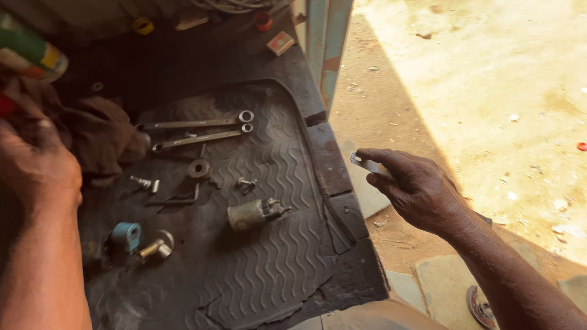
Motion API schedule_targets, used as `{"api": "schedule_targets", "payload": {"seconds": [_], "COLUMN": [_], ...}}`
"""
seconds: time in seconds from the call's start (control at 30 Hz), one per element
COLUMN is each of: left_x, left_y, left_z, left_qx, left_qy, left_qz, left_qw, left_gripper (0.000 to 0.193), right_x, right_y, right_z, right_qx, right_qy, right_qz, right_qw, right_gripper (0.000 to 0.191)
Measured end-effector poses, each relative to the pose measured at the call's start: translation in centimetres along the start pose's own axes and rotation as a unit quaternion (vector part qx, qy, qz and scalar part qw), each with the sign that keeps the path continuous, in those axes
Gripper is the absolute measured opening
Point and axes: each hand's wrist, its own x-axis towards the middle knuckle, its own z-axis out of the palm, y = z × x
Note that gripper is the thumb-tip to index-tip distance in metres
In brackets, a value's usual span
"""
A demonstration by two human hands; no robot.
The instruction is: The person disassembles a cylindrical mechanical component on a workbench, removes a bolt, and uses a flat metal bar to scrape the interior surface. They then wipe the part with a cloth and use a wrench to tighten a nut on a smaller attached piece.
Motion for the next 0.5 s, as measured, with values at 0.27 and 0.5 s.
{"api": "schedule_targets", "payload": {"seconds": [0.27, 0.5], "left_x": [-0.8, -5.6], "left_y": [12.5, 26.2], "left_z": [-1.2, 7.1], "left_qx": [-0.276, -0.364], "left_qy": [0.046, -0.148], "left_qz": [-0.109, 0.001], "left_qw": [0.954, 0.919], "left_gripper": [0.040, 0.030], "right_x": [0.5, 1.3], "right_y": [-1.2, -2.4], "right_z": [0.9, 1.9], "right_qx": [-0.002, 0.101], "right_qy": [-0.044, -0.125], "right_qz": [0.055, 0.068], "right_qw": [0.997, 0.985], "right_gripper": [0.038, 0.035]}}
